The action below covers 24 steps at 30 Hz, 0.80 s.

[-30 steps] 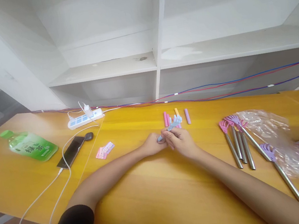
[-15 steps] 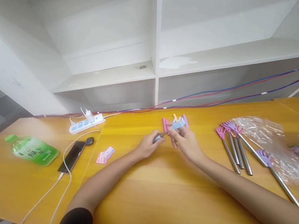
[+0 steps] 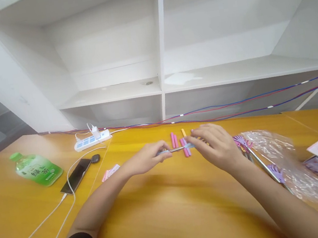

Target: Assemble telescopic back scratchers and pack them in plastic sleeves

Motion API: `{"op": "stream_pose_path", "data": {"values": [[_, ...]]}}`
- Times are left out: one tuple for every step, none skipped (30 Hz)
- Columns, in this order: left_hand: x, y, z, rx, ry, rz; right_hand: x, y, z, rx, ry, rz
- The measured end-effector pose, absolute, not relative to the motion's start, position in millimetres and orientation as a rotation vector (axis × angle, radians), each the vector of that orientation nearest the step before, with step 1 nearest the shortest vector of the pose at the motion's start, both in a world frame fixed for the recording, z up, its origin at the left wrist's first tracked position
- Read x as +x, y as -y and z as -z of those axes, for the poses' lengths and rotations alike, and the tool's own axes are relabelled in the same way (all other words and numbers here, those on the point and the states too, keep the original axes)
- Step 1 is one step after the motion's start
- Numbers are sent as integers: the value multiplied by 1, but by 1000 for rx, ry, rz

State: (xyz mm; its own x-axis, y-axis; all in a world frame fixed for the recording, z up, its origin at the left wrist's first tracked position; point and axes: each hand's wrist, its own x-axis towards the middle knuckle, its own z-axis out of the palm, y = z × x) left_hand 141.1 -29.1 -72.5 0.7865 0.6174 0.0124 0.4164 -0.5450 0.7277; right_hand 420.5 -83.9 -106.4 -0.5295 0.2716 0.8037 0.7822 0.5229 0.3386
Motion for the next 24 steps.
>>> {"op": "stream_pose_path", "data": {"values": [[139, 31, 69, 2298, -769, -360, 419, 87, 103, -811, 2107, 931], [137, 33, 66, 2385, -775, -388, 416, 90, 99, -788, 2137, 939], [135, 35, 63, 2482, -783, -422, 414, 93, 95, -783, 2149, 953], [133, 36, 61, 2579, -795, -461, 412, 96, 92, -789, 2153, 966], [131, 38, 60, 2668, -814, -503, 410, 98, 90, -798, 2151, 969], [129, 39, 58, 2743, -834, -540, 408, 100, 89, -802, 2150, 959], [127, 41, 57, 2803, -846, -558, 407, 102, 88, -796, 2150, 938], [125, 42, 57, 2846, -849, -556, 407, 102, 87, -778, 2145, 913], [124, 43, 56, 2874, -843, -542, 406, 103, 88, -755, 2134, 892], [123, 45, 56, 2891, -834, -528, 406, 104, 88, -732, 2117, 883], [122, 46, 56, 2904, -825, -522, 406, 104, 89, -716, 2096, 890], [121, 46, 56, 2923, -821, -518, 406, 104, 89, -714, 2078, 906], [121, 47, 56, 2954, -820, -520, 406, 105, 89, -725, 2068, 921], [121, 48, 56, 2997, -818, -525, 405, 106, 88, -741, 2071, 924], [121, 48, 56, 3047, -813, -523, 404, 108, 86, -750, 2088, 914], [121, 49, 56, 3093, -806, -513, 403, 110, 84, -752, 2114, 891], [121, 49, 55, 3127, -798, -503, 402, 112, 82, -749, 2142, 860], [121, 50, 55, 3145, -791, -504, 401, 115, 79, -744, 2165, 827], [120, 51, 54, 3150, -787, -514, 400, 117, 76, -741, 2176, 801], [120, 52, 53, 3150, -786, -528, 399, 119, 74, -745, 2172, 789], [119, 54, 53, 3154, -787, -552, 398, 121, 72, -758, 2152, 788], [119, 55, 52, 3164, -793, -583, 396, 123, 71, -777, 2122, 795], [119, 56, 52, 3184, -797, -615, 395, 124, 70, -804, 2090, 808], [119, 57, 53, 3211, -801, -647, 394, 125, 71, -841, 2063, 825]]}}
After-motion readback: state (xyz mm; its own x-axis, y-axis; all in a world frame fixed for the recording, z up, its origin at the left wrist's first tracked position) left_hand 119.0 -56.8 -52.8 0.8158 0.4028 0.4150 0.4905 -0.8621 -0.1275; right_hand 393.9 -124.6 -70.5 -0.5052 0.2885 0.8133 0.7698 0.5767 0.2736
